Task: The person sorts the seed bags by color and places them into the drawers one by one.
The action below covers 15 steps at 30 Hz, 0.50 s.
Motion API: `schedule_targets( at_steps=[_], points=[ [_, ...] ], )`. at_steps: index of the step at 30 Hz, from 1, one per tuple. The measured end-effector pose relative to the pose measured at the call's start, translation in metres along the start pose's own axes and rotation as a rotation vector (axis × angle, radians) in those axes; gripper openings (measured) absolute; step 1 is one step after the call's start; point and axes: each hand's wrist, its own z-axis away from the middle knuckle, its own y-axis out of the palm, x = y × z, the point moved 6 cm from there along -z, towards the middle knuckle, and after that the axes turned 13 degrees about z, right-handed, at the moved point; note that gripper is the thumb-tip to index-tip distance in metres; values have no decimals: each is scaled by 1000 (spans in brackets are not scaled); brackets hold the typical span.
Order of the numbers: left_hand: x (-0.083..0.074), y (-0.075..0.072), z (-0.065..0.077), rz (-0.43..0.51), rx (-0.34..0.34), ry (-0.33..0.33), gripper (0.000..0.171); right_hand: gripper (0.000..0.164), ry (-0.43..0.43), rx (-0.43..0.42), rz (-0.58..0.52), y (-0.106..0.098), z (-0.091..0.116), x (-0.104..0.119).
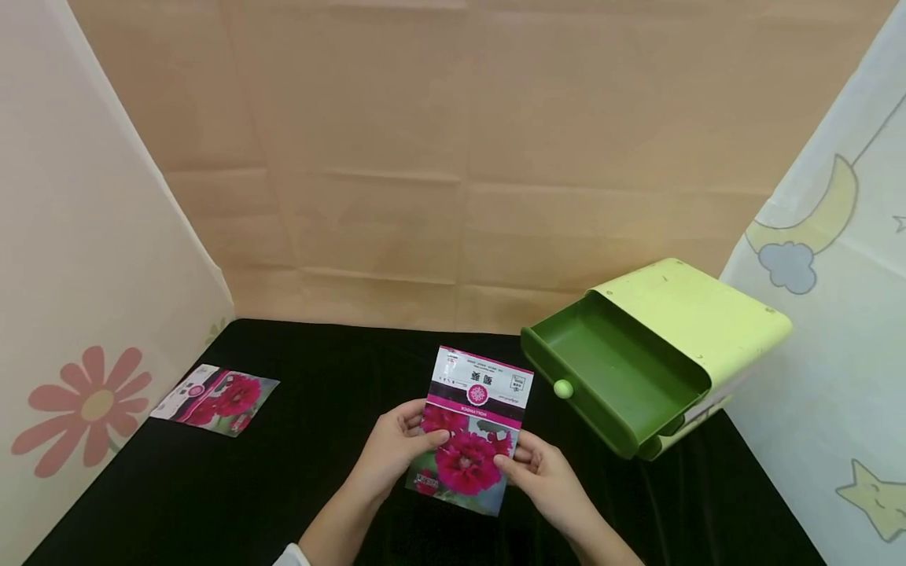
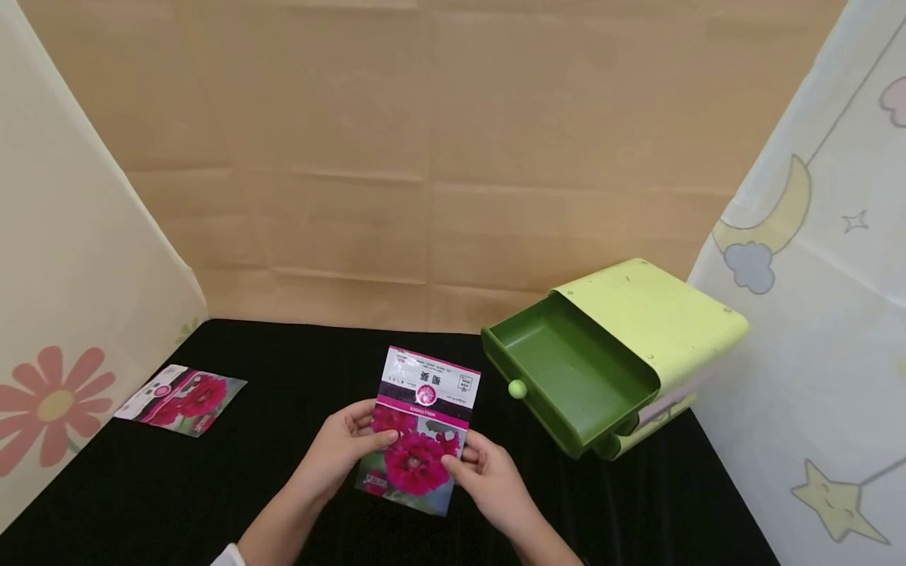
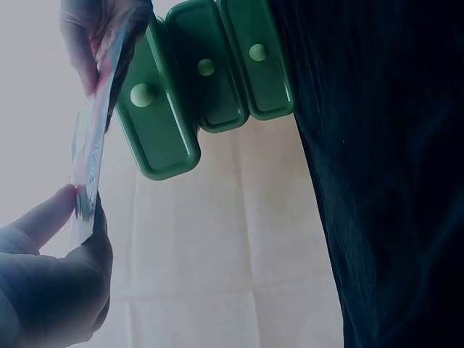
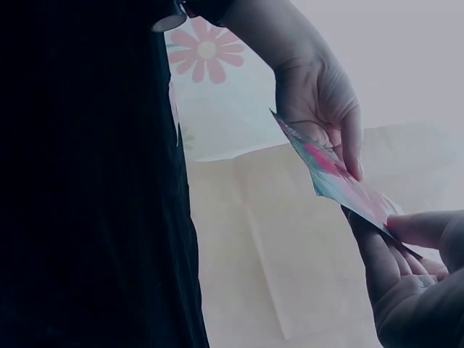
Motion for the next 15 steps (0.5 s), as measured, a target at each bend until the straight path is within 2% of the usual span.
schedule_targets(
  at_steps=[11, 13, 15],
  points=[
    [-1, -2, -2, 18, -5, -8, 55, 56, 38, -11, 0, -4, 0, 1],
    [-2, -5, -2, 46, -14, 5, 53, 56, 48, -26, -11, -5, 1, 1],
    [-7, -13, -2, 114, -41, 37, 50, 56, 60, -54, -21, -9, 4, 2]
  ],
)
